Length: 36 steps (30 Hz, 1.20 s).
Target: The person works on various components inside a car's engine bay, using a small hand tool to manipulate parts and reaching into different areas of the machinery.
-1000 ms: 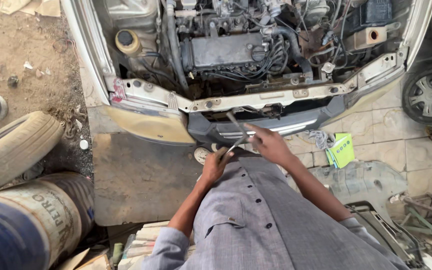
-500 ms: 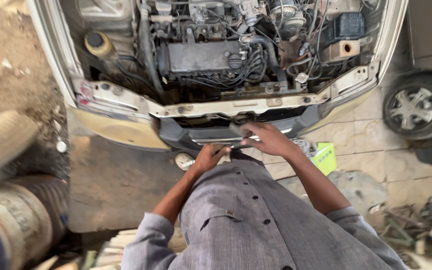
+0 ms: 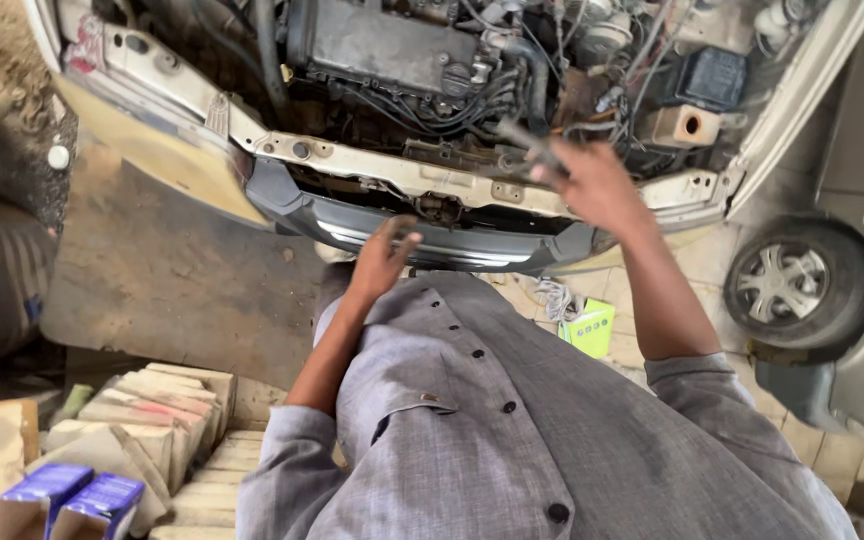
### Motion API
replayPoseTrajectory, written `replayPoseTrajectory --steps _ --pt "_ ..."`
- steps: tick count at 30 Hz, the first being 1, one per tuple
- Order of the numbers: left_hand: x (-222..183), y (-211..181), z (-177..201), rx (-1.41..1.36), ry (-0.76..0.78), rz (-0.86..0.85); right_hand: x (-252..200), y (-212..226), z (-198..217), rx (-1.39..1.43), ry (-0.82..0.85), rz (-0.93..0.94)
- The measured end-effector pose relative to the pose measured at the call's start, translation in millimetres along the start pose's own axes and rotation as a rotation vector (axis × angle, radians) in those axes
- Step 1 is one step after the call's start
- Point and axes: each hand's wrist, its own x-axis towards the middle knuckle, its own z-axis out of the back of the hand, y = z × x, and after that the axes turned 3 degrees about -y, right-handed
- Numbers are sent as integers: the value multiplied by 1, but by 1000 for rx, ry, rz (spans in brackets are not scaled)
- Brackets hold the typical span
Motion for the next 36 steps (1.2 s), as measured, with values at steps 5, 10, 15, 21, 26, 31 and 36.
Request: replayPoseTrajectory --steps 5,10,15,21,26,31,36 --pt "-28 11 23 -56 -121 215 43 -21 -8 -184 -341 240" --pt "-47 31 40 -144 -197 253 105 -41 -45 -278 -308 115" --pt "-49 44 47 -127 -225 280 133 -68 -79 -233 -310 7" --pt "-37 42 51 -30 -230 337 146 -92 -95 -146 -344 -9" --pt "-19 41 51 -117 -256 275 152 -103 -99 -148 -334 14" --pt "-5 45 48 -96 -254 273 158 -110 -102 -147 -328 -4" --pt "4 44 44 -46 -226 267 159 -114 -108 -150 -285 -31"
